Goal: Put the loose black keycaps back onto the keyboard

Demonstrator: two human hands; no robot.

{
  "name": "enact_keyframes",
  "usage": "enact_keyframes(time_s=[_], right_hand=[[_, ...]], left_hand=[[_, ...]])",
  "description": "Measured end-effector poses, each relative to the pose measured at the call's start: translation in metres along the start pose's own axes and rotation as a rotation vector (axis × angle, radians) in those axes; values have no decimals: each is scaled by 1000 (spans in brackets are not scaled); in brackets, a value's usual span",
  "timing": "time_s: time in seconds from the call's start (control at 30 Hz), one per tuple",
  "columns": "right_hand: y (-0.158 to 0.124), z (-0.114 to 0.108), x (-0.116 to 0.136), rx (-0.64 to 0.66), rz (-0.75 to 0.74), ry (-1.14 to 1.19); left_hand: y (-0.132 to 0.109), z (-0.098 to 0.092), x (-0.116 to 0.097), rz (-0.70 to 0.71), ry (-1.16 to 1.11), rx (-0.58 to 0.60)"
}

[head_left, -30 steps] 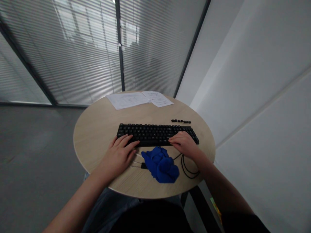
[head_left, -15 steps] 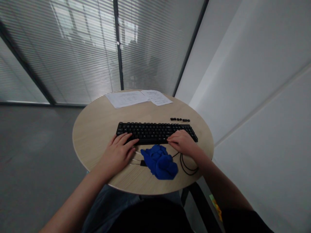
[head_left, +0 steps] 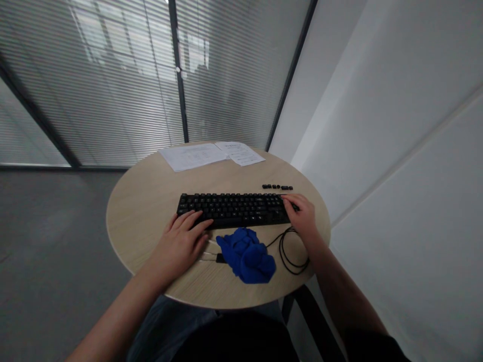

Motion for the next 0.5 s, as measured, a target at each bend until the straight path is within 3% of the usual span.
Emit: enact_keyframes(time_s=[0.17, 0.3, 0.5], right_hand=[[2, 10, -2, 53, -19, -35], [18, 30, -6, 234, -99, -152], [62, 76, -56, 480, -3, -363]], left_hand=[[0, -12, -2, 13, -56, -71], [-1, -20, -4, 29, -92, -124], [-2, -14, -4, 39, -82, -142]])
Point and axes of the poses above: each hand's wrist, its own y-axis towards the middle knuckle, its own z-axis out of the palm, x = y × z, the point moved 10 cm from there along y, towards the middle knuckle
